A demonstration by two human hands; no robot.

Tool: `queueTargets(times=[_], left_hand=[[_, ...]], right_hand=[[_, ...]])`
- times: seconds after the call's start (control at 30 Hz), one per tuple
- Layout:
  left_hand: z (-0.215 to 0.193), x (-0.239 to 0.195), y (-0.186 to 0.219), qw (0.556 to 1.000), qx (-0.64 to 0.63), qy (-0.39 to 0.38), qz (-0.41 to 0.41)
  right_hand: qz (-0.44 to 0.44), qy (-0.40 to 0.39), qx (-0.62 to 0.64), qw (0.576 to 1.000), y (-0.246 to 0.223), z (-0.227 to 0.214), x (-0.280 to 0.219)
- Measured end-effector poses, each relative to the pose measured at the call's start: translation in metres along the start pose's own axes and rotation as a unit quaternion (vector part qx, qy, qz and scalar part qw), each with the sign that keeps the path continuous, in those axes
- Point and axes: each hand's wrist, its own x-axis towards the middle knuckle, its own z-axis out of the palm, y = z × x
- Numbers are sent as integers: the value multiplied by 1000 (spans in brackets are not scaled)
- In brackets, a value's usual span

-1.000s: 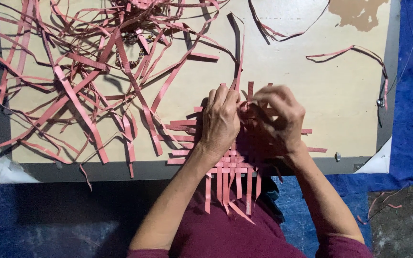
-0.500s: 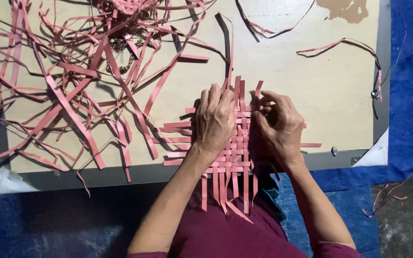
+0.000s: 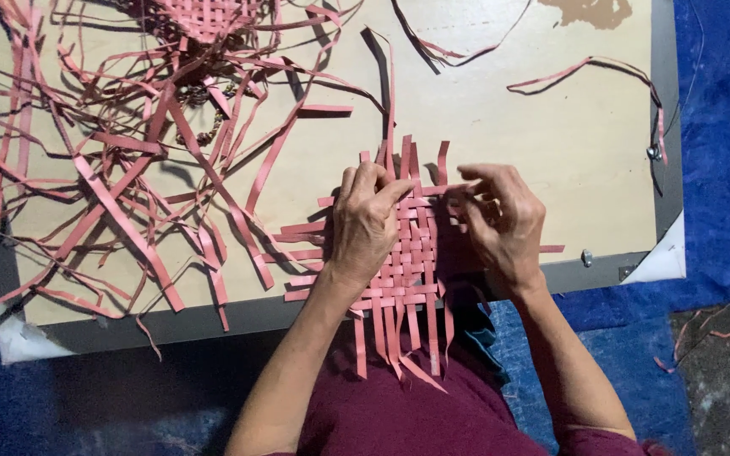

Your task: The person weaves pink plastic strips by hand on a flat work surface, interlacing them in an over-under pattern to form a square woven mat. The hands repeatedly adjust and tighten the weave as the mat grows.

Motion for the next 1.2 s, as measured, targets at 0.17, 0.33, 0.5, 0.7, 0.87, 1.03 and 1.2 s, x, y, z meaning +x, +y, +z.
queueTargets(times=[0.17,0.33,0.5,0.7,0.87,1.03,1.2], left_hand=[[10,-15,-10,998,39,-49,15],[8,-15,-9,996,40,-76,16],[2,-13,-3,994,67,-83,21],[4,-12,5,993,92,-75,11],[10,-15,2,991,103,-83,32],[3,-13,9,972,164,-106,128],[2,-10,11,963,160,-140,166]], right_hand=[[-53,-35,-127,990,18,3,-42],[-107,-14,-192,975,-10,1,-41],[-86,10,-119,989,-1,5,-46],[154,72,171,971,-46,-33,-58],[335,-57,318,885,-55,-49,-47],[358,-104,407,834,-49,-46,-39],[364,-179,406,819,-45,-53,-31]])
